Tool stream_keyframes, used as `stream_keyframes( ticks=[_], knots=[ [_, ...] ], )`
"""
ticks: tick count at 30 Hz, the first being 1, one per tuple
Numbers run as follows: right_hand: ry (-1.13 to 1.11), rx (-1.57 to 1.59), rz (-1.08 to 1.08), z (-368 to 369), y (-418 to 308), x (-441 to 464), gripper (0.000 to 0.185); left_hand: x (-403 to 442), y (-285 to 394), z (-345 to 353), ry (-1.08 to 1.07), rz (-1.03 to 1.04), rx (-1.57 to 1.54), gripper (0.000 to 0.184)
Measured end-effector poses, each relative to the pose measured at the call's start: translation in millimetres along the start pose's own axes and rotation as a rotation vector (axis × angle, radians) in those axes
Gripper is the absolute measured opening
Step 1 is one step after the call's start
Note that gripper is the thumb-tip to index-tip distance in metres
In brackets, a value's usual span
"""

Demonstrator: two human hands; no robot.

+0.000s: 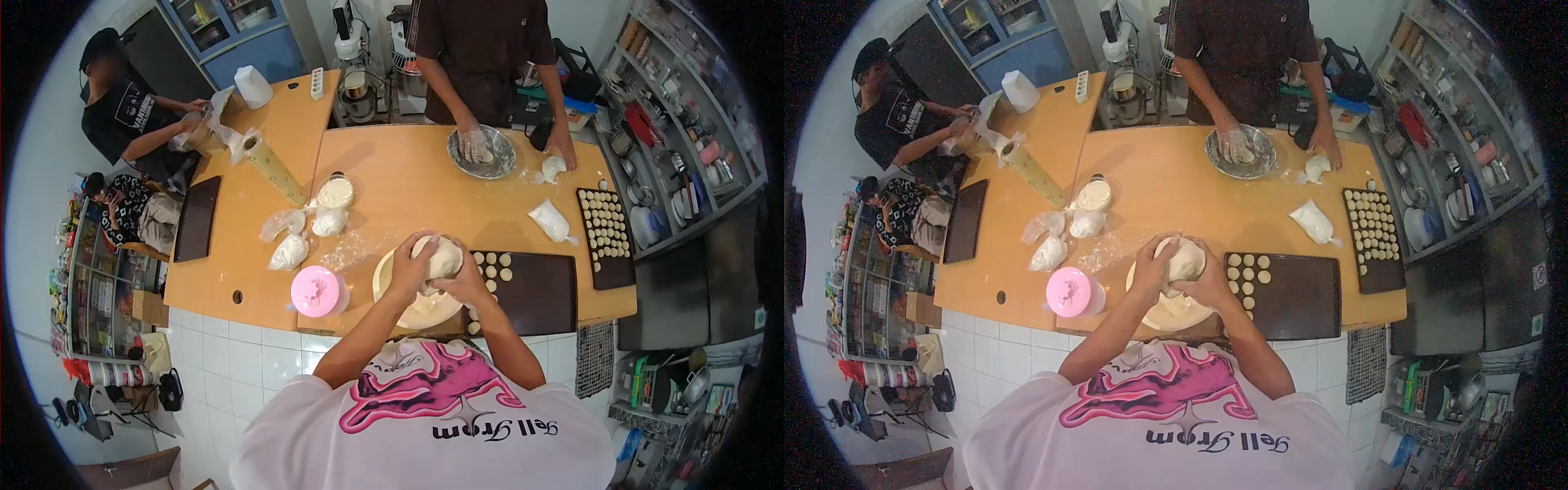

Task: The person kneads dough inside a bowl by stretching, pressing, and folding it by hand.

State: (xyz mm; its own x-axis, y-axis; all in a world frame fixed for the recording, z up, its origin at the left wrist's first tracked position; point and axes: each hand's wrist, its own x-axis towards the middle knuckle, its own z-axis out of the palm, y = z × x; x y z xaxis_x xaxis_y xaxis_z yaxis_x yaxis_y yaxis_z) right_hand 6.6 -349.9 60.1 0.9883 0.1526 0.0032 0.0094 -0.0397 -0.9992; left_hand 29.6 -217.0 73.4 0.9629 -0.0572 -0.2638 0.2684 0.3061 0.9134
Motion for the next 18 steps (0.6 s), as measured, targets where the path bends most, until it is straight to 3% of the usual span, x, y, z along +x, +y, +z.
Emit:
stream_keyframes(
  ticks=[4,8,10,13,16,18],
  knots=[
    [-0.030,-0.320,-0.102,-2,18,3,0.079,1,-16,-5,0.115,0.141,-0.074,0.020],
    [-0.110,-0.231,-0.112,5,9,-1,0.078,12,-26,-17,0.287,0.278,0.170,0.031],
    [-0.075,-0.237,-0.150,13,14,-3,0.077,18,-23,-23,0.376,0.299,0.325,0.032],
    [0.008,-0.434,-0.187,26,22,-2,0.079,24,-13,-21,0.450,0.192,0.113,0.040],
    [-0.162,-0.278,-0.176,20,10,3,0.085,32,-8,-29,0.441,0.172,0.056,0.037],
    [-0.269,0.109,0.043,7,-8,2,0.089,32,-2,-35,0.314,0.098,-0.126,0.039]
  ],
)
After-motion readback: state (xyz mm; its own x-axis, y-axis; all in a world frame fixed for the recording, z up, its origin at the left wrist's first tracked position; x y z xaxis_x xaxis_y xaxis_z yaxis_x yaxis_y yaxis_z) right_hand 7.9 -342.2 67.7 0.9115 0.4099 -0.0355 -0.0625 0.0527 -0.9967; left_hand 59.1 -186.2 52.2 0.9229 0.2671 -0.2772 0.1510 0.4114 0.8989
